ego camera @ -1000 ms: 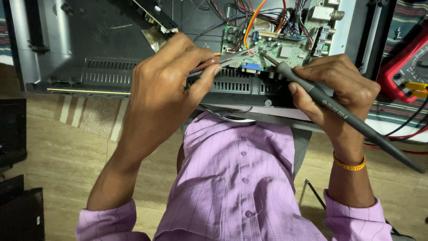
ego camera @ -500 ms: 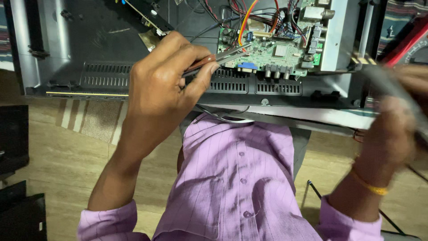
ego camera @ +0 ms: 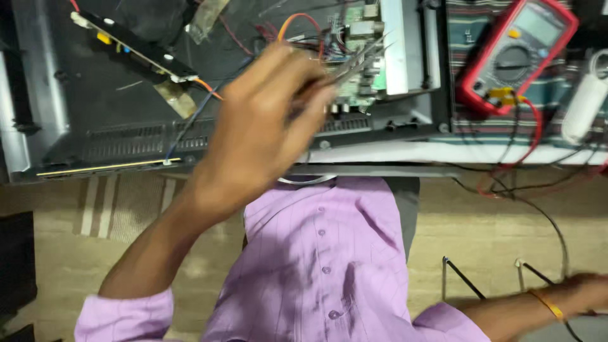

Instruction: The person uses a soldering iron to work on a circuit board inside an open TV chassis, then uses a magnifying glass to inspect the soldered area. They subsequently use a multimeter to test points on the board and continue soldering.

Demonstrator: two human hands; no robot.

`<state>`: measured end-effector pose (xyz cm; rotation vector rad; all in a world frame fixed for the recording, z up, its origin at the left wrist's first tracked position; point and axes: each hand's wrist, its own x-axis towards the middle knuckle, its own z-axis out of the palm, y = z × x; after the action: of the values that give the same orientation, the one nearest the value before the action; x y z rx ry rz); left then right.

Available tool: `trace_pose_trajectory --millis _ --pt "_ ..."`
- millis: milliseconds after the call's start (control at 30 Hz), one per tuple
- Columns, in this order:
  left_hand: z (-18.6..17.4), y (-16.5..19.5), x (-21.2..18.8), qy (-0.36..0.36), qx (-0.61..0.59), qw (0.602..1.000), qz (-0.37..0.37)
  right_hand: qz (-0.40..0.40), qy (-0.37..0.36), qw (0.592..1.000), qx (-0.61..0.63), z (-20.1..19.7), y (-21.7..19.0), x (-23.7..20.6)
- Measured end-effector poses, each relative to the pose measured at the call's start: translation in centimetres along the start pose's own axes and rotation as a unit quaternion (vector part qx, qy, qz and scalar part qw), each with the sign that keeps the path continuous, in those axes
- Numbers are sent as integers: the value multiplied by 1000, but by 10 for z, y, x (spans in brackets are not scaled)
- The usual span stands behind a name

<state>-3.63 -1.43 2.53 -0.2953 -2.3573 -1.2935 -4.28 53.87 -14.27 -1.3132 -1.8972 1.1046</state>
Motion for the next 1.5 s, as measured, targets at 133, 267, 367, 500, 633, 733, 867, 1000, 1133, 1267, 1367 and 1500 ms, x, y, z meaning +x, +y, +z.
trace_pose_trajectory --millis 133,267,367,500,633,733,867,1000,1133,1267,1367,1500 --pt "90 -5 60 -22 -83 992 93 -69 -17 987 147 36 -33 -13" --pt "188 10 133 -13 -117 990 74 -293 -72 893 333 50 -71 -58" --pt "244 30 167 -99 -174 977 -74 -388 -76 849 352 50 -95 -89" --pt "291 52 173 46 27 997 64 -309 -122 864 379 66 -118 -103" --pt "301 62 173 -21 121 992 -17 -480 -143 841 205 85 -132 -107" --pt "295 64 173 -44 68 997 -11 -506 -157 844 82 93 -136 -110" --pt "277 63 157 -37 -28 998 44 -534 -172 824 75 111 -136 -104" --pt "250 50 100 -65 -149 986 28 -510 -152 836 135 120 -130 -87" --pt "221 39 40 -78 -217 973 -31 -392 -181 835 342 98 -132 -108" --pt "200 43 -15 -19 -312 949 -42 -416 -284 804 315 55 -117 -194" --pt "179 34 -37 -15 -332 919 -210 -339 -346 799 357 56 -119 -258" --pt "136 17 -49 137 -484 842 -196 -439 -437 706 344 57 -126 -315"
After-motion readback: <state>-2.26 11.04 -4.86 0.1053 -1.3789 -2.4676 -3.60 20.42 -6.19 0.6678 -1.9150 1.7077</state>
